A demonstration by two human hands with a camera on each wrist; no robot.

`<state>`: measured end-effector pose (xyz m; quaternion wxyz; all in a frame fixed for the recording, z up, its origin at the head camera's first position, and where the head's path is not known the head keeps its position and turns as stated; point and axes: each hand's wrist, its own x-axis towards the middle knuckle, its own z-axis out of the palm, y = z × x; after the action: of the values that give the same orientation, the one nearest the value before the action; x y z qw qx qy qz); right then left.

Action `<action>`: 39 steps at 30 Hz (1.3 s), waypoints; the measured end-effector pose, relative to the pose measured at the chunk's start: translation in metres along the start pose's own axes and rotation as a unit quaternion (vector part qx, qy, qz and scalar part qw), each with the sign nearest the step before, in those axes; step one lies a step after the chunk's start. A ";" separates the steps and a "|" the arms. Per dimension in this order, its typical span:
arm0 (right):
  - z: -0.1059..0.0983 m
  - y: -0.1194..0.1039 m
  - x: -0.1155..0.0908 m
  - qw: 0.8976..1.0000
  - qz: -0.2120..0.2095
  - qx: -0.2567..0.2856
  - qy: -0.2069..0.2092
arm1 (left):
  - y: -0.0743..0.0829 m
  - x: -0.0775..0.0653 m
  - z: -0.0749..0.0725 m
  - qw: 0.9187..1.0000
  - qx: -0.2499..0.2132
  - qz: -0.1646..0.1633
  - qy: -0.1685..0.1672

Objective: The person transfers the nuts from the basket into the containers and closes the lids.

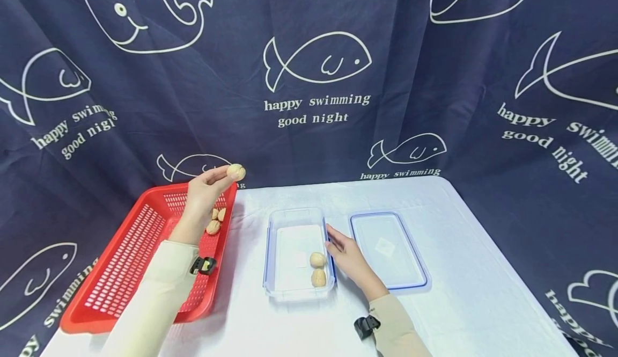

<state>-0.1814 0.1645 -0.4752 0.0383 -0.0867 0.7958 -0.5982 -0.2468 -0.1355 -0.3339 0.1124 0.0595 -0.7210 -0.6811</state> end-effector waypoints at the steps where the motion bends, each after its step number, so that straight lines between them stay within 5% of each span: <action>1: 0.000 0.000 0.000 1.000 0.001 0.001 0.000 | 0.002 -0.003 0.003 1.000 -0.002 0.004 -0.003; 11: 0.000 0.000 0.000 1.000 0.004 0.003 0.001 | 0.011 -0.021 0.036 0.998 -0.039 0.029 -0.029; 19: 0.001 0.000 0.000 1.000 0.004 0.005 0.002 | 0.007 -0.038 0.056 0.998 -0.042 0.014 -0.048; 28: 0.000 -0.001 0.000 1.000 0.005 -0.004 0.001 | -0.007 -0.056 0.074 0.996 -0.037 -0.003 -0.079; 39: 0.000 -0.003 -0.001 1.000 0.005 -0.001 -0.001 | -0.043 -0.070 0.091 0.994 -0.022 -0.040 -0.097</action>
<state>-0.1807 0.1639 -0.4724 0.0418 -0.0831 0.7966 -0.5973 -0.2042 -0.0330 -0.3868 0.0157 0.0193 -0.7105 -0.7032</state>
